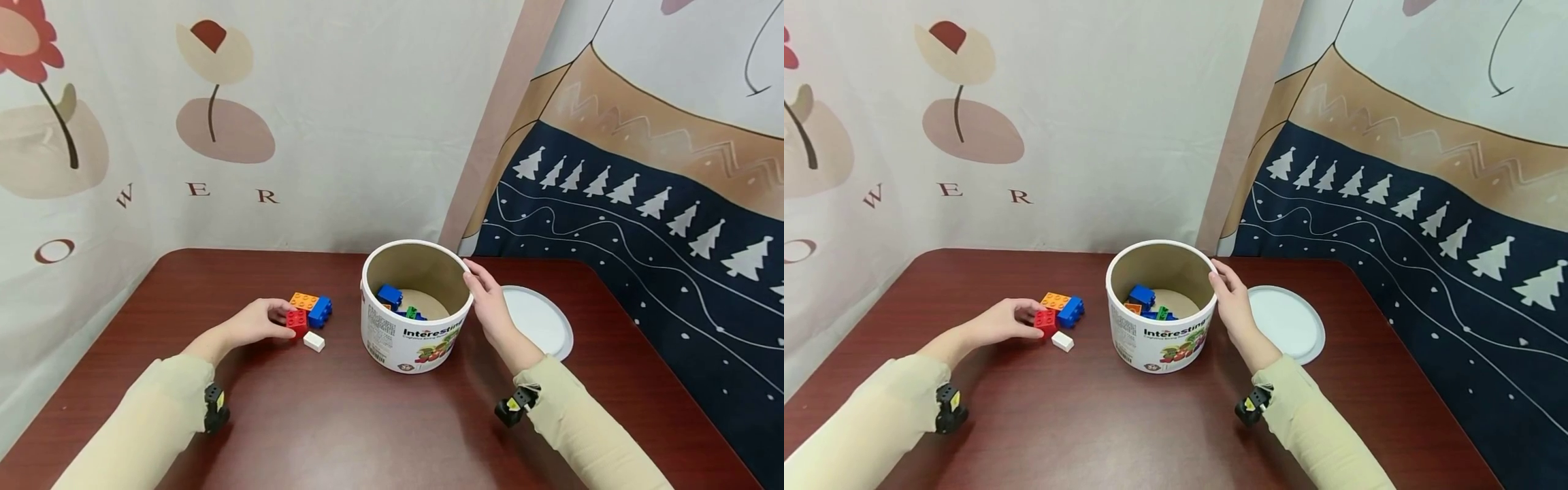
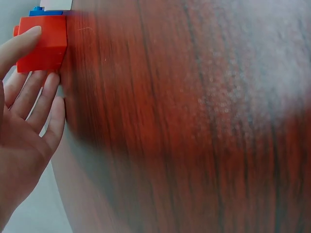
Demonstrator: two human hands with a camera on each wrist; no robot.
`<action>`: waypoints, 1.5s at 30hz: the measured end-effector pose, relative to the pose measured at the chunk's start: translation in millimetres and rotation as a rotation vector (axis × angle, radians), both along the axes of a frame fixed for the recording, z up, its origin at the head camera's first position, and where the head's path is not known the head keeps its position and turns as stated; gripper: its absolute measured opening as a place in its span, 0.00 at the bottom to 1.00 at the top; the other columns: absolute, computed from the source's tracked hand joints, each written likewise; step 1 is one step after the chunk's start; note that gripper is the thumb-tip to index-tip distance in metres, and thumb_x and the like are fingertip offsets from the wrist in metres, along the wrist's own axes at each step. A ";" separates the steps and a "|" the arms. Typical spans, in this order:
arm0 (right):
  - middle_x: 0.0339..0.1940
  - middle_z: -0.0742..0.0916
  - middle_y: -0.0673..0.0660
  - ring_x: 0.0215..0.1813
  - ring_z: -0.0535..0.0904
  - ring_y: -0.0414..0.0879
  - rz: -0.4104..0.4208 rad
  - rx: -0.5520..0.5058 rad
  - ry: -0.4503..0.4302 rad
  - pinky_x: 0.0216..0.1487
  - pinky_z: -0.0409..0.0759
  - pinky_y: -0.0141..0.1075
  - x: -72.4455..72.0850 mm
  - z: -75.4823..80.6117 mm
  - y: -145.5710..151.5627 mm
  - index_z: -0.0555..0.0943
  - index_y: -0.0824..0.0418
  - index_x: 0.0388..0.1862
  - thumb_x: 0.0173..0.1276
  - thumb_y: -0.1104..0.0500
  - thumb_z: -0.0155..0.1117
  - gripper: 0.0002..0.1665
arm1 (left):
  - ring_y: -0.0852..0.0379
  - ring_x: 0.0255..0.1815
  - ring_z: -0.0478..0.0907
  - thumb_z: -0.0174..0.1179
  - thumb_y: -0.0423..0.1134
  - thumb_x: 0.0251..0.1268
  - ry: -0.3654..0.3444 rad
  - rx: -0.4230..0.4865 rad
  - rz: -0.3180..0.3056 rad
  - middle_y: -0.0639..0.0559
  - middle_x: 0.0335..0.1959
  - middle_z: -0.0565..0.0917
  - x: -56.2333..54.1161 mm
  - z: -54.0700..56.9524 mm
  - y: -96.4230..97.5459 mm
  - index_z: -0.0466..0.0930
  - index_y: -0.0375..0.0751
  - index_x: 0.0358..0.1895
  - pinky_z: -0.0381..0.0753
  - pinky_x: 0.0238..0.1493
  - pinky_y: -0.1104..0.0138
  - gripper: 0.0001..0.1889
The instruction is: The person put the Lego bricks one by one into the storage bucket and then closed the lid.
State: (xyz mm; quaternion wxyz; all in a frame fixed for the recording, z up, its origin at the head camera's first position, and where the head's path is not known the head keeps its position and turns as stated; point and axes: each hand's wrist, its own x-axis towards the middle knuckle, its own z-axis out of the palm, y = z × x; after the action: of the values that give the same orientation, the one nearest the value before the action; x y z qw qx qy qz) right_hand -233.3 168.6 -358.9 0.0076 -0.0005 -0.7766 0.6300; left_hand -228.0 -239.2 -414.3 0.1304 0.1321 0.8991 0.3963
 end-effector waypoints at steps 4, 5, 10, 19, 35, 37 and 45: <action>0.67 0.70 0.63 0.66 0.66 0.58 0.004 -0.002 0.001 0.69 0.63 0.52 0.7 -0.1 -0.6 0.64 0.56 0.69 0.76 0.54 0.44 0.25 | 0.45 0.47 0.77 0.67 0.43 0.53 -0.004 0.008 -0.002 0.36 0.47 0.79 2.0 1.6 -1.0 0.74 0.31 0.52 0.81 0.49 0.57 0.26; 0.68 0.70 0.63 0.67 0.66 0.58 0.005 -0.001 0.000 0.69 0.63 0.52 0.8 -0.3 -0.6 0.63 0.57 0.69 0.76 0.54 0.44 0.25 | 0.46 0.47 0.77 0.67 0.43 0.53 -0.005 0.009 0.000 0.36 0.47 0.79 2.3 1.9 -1.5 0.74 0.31 0.51 0.80 0.49 0.57 0.25; 0.68 0.70 0.62 0.67 0.66 0.57 0.005 0.000 -0.002 0.69 0.62 0.52 0.9 -1.1 -0.7 0.63 0.57 0.70 0.76 0.53 0.44 0.26 | 0.47 0.47 0.77 0.67 0.44 0.54 0.006 0.028 0.007 0.38 0.47 0.79 2.6 6.9 -5.4 0.74 0.33 0.50 0.79 0.50 0.56 0.24; 0.67 0.71 0.64 0.66 0.67 0.58 -0.002 -0.004 0.003 0.68 0.64 0.52 -0.7 -1.7 0.6 0.63 0.57 0.70 0.75 0.54 0.44 0.26 | 0.46 0.49 0.75 0.66 0.43 0.55 0.042 0.048 0.027 0.38 0.49 0.78 4.0 31.3 -10.9 0.74 0.34 0.54 0.80 0.49 0.54 0.25; 0.68 0.70 0.64 0.66 0.66 0.58 0.002 -0.005 0.010 0.69 0.63 0.52 0.6 -1.9 0.8 0.64 0.56 0.69 0.75 0.54 0.44 0.25 | 0.49 0.47 0.77 0.64 0.43 0.57 0.128 0.017 0.033 0.40 0.46 0.81 -1.8 81.4 -3.1 0.76 0.36 0.52 0.78 0.43 0.65 0.21; 0.68 0.70 0.63 0.66 0.66 0.57 0.001 -0.001 0.009 0.69 0.63 0.52 0.8 -2.3 1.2 0.63 0.56 0.70 0.75 0.54 0.44 0.25 | 0.48 0.47 0.77 0.64 0.42 0.58 0.127 0.020 0.028 0.40 0.46 0.81 -1.7 86.1 0.2 0.75 0.36 0.52 0.78 0.44 0.64 0.21; 0.69 0.70 0.62 0.68 0.65 0.57 -0.002 0.004 0.003 0.70 0.62 0.51 1.0 -2.6 0.8 0.63 0.56 0.70 0.75 0.53 0.44 0.26 | 0.47 0.50 0.75 0.62 0.42 0.59 0.132 0.040 -0.010 0.40 0.48 0.80 -2.7 104.9 16.5 0.75 0.38 0.53 0.79 0.48 0.60 0.20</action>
State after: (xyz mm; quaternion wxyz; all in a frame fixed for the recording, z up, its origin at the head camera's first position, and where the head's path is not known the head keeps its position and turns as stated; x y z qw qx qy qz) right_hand -232.3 169.4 -361.4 0.0092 -0.0003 -0.7778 0.6285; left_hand -230.8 -222.7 -309.5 0.0699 0.1649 0.8971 0.4039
